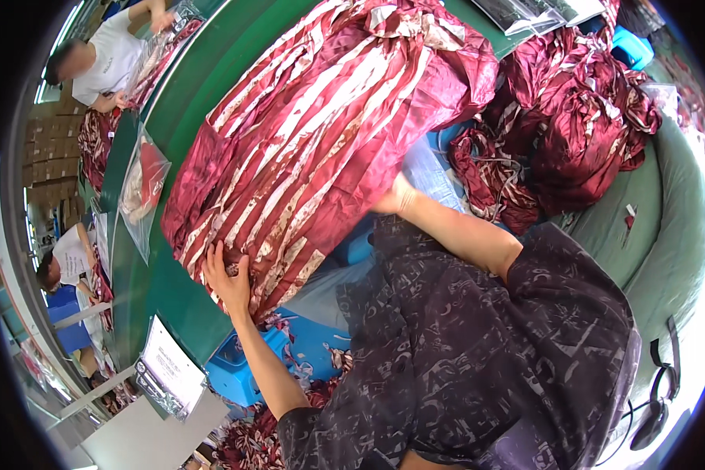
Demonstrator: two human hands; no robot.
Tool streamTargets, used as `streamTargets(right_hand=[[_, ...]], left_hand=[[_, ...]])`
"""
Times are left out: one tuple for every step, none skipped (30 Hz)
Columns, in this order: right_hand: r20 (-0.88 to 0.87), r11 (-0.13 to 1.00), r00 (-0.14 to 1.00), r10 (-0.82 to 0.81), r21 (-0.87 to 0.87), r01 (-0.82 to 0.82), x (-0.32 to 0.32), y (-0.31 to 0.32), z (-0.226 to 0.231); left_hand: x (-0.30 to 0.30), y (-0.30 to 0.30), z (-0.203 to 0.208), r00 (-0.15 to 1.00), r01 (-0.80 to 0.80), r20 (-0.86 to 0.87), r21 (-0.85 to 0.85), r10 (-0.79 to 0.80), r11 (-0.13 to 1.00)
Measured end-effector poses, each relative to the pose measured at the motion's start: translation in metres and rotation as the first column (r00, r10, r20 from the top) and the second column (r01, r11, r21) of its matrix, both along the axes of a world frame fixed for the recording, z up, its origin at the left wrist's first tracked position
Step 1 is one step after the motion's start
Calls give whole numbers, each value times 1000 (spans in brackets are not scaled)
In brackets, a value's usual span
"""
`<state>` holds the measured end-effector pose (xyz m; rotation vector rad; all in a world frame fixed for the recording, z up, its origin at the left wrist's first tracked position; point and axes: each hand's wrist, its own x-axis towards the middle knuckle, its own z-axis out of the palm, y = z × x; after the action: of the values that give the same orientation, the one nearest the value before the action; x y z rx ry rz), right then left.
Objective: Folding fabric garments and placing them into clear plastic bags on an assembly line.
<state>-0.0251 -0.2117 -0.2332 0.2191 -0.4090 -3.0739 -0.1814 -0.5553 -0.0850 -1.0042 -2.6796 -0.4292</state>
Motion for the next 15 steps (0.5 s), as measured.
streamTargets(right_hand=[[-6, 991, 991, -136, -4, 136, 4, 11, 10], [-15, 964, 963, -267, -5, 267, 13, 27, 27], [151, 943, 932, -331, 9, 333, 21, 41, 35], [179, 919, 902, -393, 54, 390, 39, 56, 44], [204, 892, 869, -451, 100, 440, 57, 69, 51], [178, 837, 819, -546, 151, 525, 78, 84, 53], [187, 786, 763, -619, 157, 598, 104, 100, 50], [-79, 772, 804, -590, 236, 590, 140, 123, 43], [-335, 745, 800, -498, 308, 592, 165, 140, 33], [-56, 648, 723, -688, 400, 648, 171, 143, 79], [197, 552, 536, -821, 513, 657, 175, 147, 127], [-13, 453, 535, -845, 515, 728, 223, 202, 83], [-17, 354, 466, -885, 624, 696, 237, 223, 95], [-36, 252, 397, -917, 720, 647, 243, 245, 106], [59, 169, 218, -974, 833, 528, 225, 254, 136]], left_hand=[[0, -5, -1, 1000, 0, -2, 0, 0, 1000], [-1, -9, -2, 1000, -10, 15, -15, 11, 1000], [-1, -11, -3, 999, -26, 30, -30, 27, 999], [-2, -13, -4, 998, -39, 47, -44, 41, 998], [-3, -16, -5, 996, -57, 63, -57, 60, 997], [-5, -17, -5, 996, -59, 63, -51, 62, 997], [-8, -15, -7, 998, -45, 50, -58, 48, 997], [-9, -17, -7, 998, -44, 32, -72, 46, 996], [-10, -19, -6, 999, -47, 13, -86, 48, 995], [-8, -24, -8, 998, -59, -4, -99, 59, 993], [-7, -27, -8, 997, -82, -10, -94, 82, 992], [-9, -19, -8, 998, -66, -24, -85, 64, 994], [-9, -19, -8, 997, -67, -38, -86, 64, 994], [-8, -20, -8, 996, -71, -53, -86, 67, 994], [-7, -18, -11, 996, -72, -67, -85, 67, 994]])
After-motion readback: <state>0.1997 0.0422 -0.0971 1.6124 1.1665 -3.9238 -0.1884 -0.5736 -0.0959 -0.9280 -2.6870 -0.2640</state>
